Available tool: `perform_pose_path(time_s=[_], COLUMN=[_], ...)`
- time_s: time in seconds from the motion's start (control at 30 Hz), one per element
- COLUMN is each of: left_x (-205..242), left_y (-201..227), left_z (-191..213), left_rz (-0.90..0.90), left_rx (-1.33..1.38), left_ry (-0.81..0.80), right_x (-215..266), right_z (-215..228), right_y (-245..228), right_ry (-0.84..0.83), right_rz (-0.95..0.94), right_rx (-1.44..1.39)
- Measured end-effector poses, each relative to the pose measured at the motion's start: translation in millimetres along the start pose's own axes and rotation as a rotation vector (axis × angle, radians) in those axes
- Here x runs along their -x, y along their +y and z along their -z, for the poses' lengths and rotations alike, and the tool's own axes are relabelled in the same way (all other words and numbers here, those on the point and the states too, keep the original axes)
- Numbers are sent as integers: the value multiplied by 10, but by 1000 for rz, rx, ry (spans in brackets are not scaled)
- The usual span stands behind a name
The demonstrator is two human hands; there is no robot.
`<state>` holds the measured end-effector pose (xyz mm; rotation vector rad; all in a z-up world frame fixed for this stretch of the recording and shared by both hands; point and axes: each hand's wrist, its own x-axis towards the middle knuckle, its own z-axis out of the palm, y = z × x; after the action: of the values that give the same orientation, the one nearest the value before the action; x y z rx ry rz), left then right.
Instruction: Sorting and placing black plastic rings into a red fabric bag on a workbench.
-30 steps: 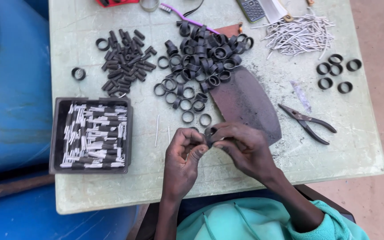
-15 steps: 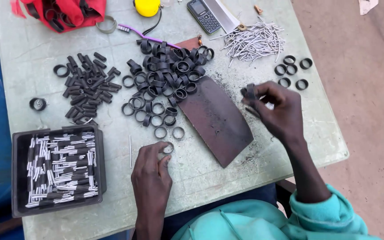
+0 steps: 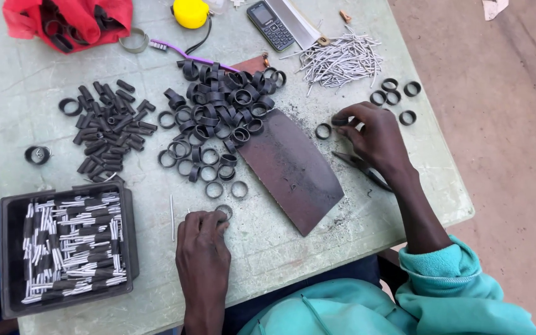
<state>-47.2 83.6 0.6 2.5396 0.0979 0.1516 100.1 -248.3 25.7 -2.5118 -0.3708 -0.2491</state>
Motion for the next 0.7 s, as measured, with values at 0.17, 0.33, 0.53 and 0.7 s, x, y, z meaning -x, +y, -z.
perform_pose_path(time_s=[0.17,0.33,0.53,0.7], left_x=[-14,-72,-194,-222], left_y=[138,359,644,756], left_z=[112,131,159,132], left_rz=[-69,-95,-173,-280], left_rx=[205,388,467,484], left_ry=[74,68,39,8], right_x=[161,439,648,776], right_z=[89,49,-336,-380], right_y=[-262,-722,-925,-905], right_ry=[18,-159,-212,-239], right_rz=[-28,-309,-507,-526], right_rx=[0,-130,-239,-309])
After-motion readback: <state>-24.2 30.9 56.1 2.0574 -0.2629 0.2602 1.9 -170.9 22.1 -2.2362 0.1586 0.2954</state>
